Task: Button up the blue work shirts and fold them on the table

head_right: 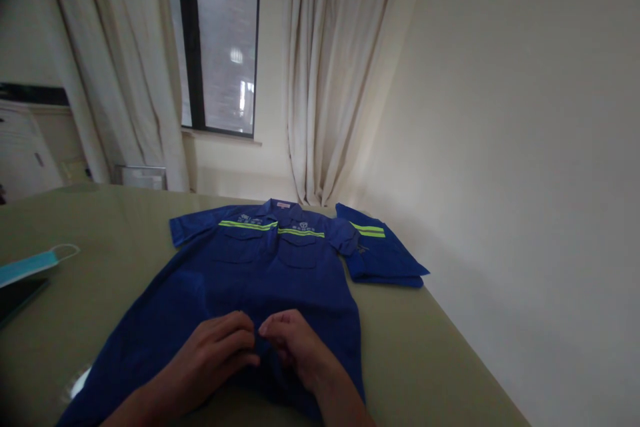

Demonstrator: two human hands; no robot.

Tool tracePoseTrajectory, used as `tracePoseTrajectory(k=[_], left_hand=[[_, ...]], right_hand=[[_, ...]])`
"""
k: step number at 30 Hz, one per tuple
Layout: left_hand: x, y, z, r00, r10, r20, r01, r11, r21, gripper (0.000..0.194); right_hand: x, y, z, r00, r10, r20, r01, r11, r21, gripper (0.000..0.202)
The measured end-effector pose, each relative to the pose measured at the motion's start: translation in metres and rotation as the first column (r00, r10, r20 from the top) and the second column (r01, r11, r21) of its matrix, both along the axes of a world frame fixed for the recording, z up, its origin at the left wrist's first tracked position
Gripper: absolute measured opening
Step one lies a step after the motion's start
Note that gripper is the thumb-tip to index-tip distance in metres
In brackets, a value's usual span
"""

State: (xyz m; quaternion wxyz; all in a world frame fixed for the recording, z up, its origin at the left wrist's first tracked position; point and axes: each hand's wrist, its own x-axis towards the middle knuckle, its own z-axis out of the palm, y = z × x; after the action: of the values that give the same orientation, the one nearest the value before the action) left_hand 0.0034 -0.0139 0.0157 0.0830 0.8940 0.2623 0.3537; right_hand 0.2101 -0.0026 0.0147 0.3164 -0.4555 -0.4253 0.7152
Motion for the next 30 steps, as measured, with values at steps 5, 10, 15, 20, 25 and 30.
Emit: tracePoseTrajectory(k=[5, 10, 15, 20, 25, 30], left_hand=[[-0.002, 0.008, -0.002, 0.999, 0.025, 0.041, -0.007, 0.924, -0.382, 0.012], [0.001, -0.003, 0.004, 0.996, 0.089, -0.017, -0.087, 0.887, -0.454, 0.01], [-0.012, -0.04, -0.011, 0.997, 0.08, 0.003, -0.066, 0.838, -0.541, 0.018], [-0.037, -0.056, -0.028, 0.933, 0.342, -0.111, -0.358, 0.857, -0.37, 0.029], [-0.015, -0.044, -0.019, 0.877, 0.341, -0.339, -0.432, 0.867, -0.247, 0.033], [0.013, 0.01, -0.015, 0.886, 0.272, -0.375, -0.394, 0.869, -0.301, 0.041]], right_hand=[[-0.005, 0.007, -0.001, 0.994, 0.04, 0.099, -0.054, 0.988, 0.145, 0.026], [0.004, -0.017, 0.01, 0.96, -0.085, 0.265, -0.07, 0.847, 0.526, 0.036], [0.045, -0.082, 0.007, 0.808, -0.141, 0.572, -0.342, 0.679, 0.649, 0.049], [0.064, -0.106, 0.011, 0.717, -0.175, 0.675, -0.43, 0.651, 0.625, 0.033], [0.024, -0.076, 0.025, 0.559, -0.374, 0.74, -0.413, 0.648, 0.64, 0.036], [-0.022, -0.034, 0.024, 0.412, -0.313, 0.856, -0.466, 0.735, 0.493, 0.051]])
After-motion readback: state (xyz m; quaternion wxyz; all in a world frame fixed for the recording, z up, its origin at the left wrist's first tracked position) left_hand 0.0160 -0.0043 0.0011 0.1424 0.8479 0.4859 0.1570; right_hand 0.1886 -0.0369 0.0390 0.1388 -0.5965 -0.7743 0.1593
